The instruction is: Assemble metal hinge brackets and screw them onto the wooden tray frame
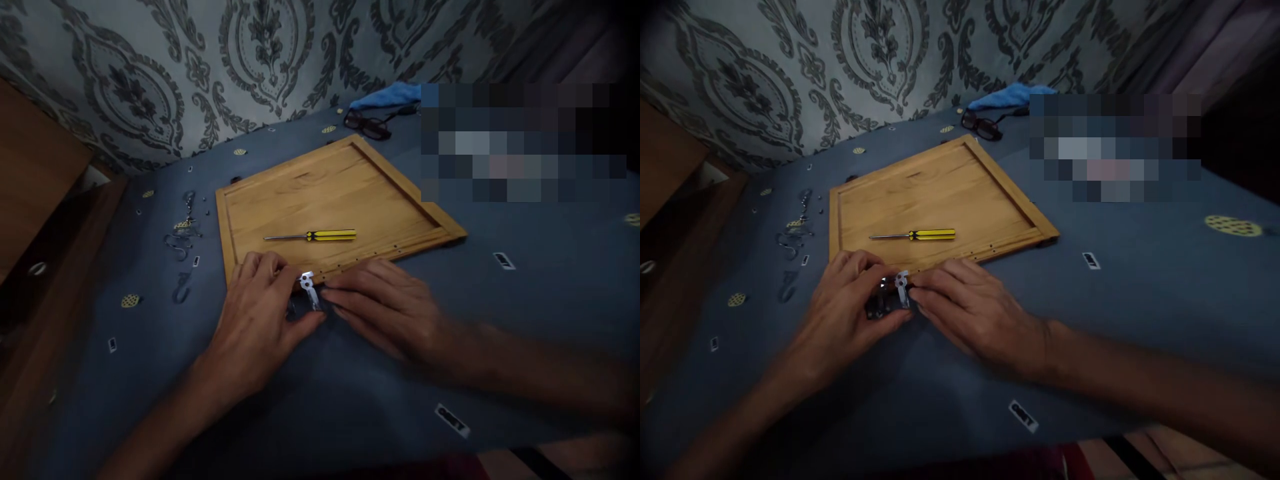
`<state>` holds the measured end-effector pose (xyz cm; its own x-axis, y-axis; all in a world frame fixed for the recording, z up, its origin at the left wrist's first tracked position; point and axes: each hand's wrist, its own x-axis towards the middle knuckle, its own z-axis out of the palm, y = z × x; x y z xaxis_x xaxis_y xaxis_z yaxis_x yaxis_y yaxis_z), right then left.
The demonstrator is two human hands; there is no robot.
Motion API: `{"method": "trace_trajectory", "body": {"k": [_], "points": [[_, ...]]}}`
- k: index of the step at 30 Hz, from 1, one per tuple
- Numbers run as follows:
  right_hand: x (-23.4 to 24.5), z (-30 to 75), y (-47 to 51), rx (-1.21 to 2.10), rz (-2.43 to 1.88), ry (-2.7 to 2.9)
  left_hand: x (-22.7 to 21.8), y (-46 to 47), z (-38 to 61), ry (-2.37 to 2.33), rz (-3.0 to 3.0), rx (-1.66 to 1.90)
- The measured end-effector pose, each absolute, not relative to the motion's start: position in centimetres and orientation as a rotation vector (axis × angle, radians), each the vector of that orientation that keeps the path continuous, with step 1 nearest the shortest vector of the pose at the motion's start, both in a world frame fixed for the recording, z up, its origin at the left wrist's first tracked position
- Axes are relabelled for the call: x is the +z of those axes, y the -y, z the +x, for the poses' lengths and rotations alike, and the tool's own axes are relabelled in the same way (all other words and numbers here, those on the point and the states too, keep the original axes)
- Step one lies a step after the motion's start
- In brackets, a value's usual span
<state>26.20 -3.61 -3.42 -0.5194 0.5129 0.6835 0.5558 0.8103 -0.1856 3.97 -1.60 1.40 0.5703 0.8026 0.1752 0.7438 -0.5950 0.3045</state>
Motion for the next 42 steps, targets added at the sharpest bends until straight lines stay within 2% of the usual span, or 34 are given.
{"method": "trace_trajectory", "body": {"k": [13, 34, 42], "points": [[-5.0, 26.0, 1.9, -0.083, -0.754, 2.365, 0.6, 1.3, 3.9, -1.302, 2.588, 0.419], [-5.1, 26.1, 1.8, 0.022, -0.768, 2.392, 0.4, 1.1, 3.4, -1.317, 2.514, 0.475], [-5.2, 26.0, 1.8, -0.041, -0.765, 2.388, 0.2, 1.1, 3.7, -1.301, 2.512, 0.447]]}}
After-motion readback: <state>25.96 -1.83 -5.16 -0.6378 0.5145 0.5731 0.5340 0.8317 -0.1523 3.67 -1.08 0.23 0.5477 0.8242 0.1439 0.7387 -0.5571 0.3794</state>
